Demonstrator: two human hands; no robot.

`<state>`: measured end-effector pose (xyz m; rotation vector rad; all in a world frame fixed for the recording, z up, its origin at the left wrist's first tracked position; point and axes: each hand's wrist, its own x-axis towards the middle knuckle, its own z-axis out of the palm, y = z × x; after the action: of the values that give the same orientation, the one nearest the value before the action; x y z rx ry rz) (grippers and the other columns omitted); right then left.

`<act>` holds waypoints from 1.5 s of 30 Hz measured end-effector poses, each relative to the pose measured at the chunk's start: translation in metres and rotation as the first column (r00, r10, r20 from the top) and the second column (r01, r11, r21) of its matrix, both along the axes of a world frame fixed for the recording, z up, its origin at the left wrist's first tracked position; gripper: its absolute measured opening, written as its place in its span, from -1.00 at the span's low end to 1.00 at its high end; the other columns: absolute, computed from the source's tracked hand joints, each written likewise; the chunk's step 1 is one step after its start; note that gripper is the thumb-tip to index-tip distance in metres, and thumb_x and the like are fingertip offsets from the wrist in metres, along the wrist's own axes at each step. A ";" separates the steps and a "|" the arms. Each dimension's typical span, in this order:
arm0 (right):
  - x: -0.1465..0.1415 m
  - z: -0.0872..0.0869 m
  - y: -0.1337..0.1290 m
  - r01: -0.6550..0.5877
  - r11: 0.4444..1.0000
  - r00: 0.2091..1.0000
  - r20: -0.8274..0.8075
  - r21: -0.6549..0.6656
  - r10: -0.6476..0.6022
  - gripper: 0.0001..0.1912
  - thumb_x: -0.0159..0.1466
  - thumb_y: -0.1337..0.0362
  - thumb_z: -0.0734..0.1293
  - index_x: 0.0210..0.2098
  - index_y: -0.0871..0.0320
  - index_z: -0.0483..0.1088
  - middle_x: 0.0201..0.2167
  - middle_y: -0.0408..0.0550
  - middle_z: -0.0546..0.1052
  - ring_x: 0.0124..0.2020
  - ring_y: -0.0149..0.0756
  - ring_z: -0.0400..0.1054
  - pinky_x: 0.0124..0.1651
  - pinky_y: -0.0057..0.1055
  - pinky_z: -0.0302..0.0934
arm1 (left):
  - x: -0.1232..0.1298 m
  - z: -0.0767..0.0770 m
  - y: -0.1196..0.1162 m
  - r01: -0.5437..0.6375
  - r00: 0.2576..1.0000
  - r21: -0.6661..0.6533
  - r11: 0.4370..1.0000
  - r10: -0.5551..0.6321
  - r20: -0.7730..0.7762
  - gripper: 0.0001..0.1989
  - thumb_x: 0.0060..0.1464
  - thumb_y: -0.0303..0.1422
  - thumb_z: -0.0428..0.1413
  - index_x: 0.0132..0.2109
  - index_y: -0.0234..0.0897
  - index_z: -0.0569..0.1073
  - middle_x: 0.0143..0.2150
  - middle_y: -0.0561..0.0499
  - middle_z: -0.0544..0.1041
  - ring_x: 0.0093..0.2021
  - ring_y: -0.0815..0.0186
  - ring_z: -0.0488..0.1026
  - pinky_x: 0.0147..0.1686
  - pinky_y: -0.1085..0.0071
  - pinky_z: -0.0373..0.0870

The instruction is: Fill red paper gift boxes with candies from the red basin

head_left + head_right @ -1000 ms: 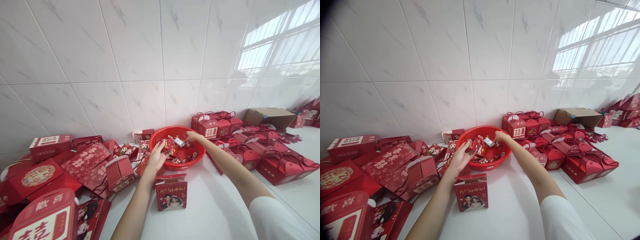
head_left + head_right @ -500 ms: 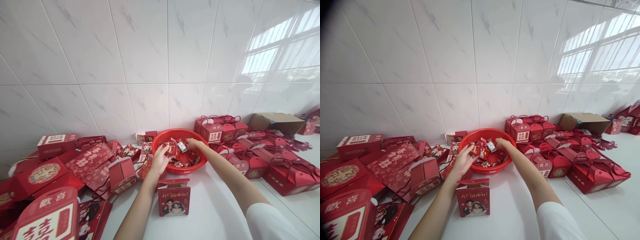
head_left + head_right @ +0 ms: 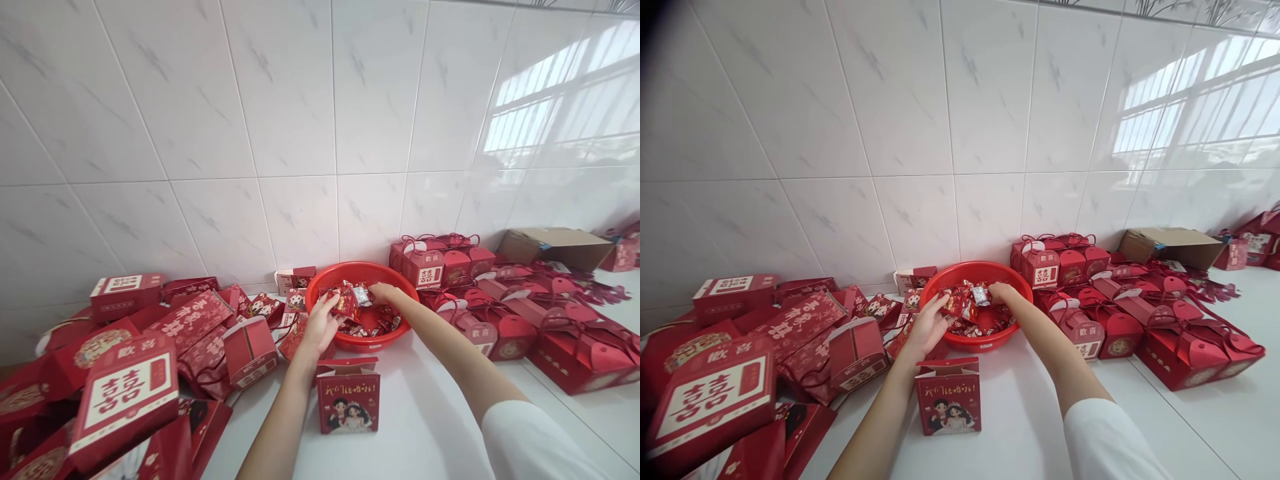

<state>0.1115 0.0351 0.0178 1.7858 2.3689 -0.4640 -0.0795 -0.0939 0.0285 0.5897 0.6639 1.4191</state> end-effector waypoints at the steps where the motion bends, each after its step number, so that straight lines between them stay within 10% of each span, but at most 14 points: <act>1: 0.001 0.001 0.000 0.005 1.000 1.000 -0.017 0.000 -0.005 -0.64 0.38 0.16 0.33 0.11 0.16 0.37 0.09 0.06 0.44 0.02 -0.16 0.41 0.03 -0.12 0.37 | 0.000 0.000 -0.001 0.005 1.000 -0.005 1.000 -0.005 0.008 -0.78 -0.13 -0.52 0.34 -0.32 -0.29 0.48 -0.33 0.05 0.60 -0.36 0.35 0.56 -0.26 0.39 0.56; 11: 0.036 0.022 -0.005 0.044 0.999 0.960 -0.278 0.007 -0.041 -0.65 0.38 0.15 0.32 0.07 0.22 0.39 0.02 0.03 0.48 -0.05 -0.18 0.44 -0.03 -0.15 0.40 | -0.001 -0.003 0.003 0.031 0.999 -0.024 0.999 -0.031 0.017 -0.77 -0.13 -0.50 0.35 -0.30 -0.28 0.47 -0.32 0.05 0.60 -0.37 0.35 0.56 -0.29 0.40 0.53; 22: 0.008 -0.001 -0.003 -0.015 0.996 0.999 -0.034 -0.083 0.012 -0.66 0.38 0.17 0.33 0.08 0.19 0.38 0.05 0.05 0.46 -0.02 -0.18 0.43 0.00 -0.13 0.39 | -0.001 -0.003 0.001 0.041 0.999 0.012 0.999 -0.040 -0.002 -0.80 -0.10 -0.51 0.32 -0.29 -0.26 0.49 -0.28 0.04 0.60 -0.31 0.34 0.56 -0.21 0.39 0.49; 38: 0.043 0.015 -0.014 -0.067 0.998 0.961 -0.270 -0.017 0.059 -0.81 0.03 0.27 0.43 -0.62 0.21 0.39 -0.57 -0.11 0.46 -0.39 -0.27 0.39 -0.33 -0.45 0.17 | -0.001 -0.006 0.005 0.049 0.998 -0.017 0.999 -0.048 0.034 -0.72 -0.09 -0.54 0.33 -0.21 -0.30 0.47 -0.28 0.04 0.59 -0.35 0.36 0.54 -0.25 0.41 0.45; 45: 0.034 0.025 -0.030 -0.156 0.988 0.904 -0.402 0.010 0.146 -0.67 0.21 0.07 0.30 -0.35 0.25 0.50 -0.38 -0.06 0.57 -0.29 -0.25 0.46 -0.27 -0.45 0.27 | 0.000 -0.002 0.003 0.063 0.997 0.005 0.998 -0.063 0.055 -0.79 -0.10 -0.54 0.32 -0.29 -0.32 0.47 -0.33 0.02 0.60 -0.36 0.35 0.55 -0.33 0.44 0.47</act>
<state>0.1451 0.0047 0.0431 1.6028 2.7279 -0.9103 -0.0794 -0.0909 0.0264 0.5674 0.5949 1.3731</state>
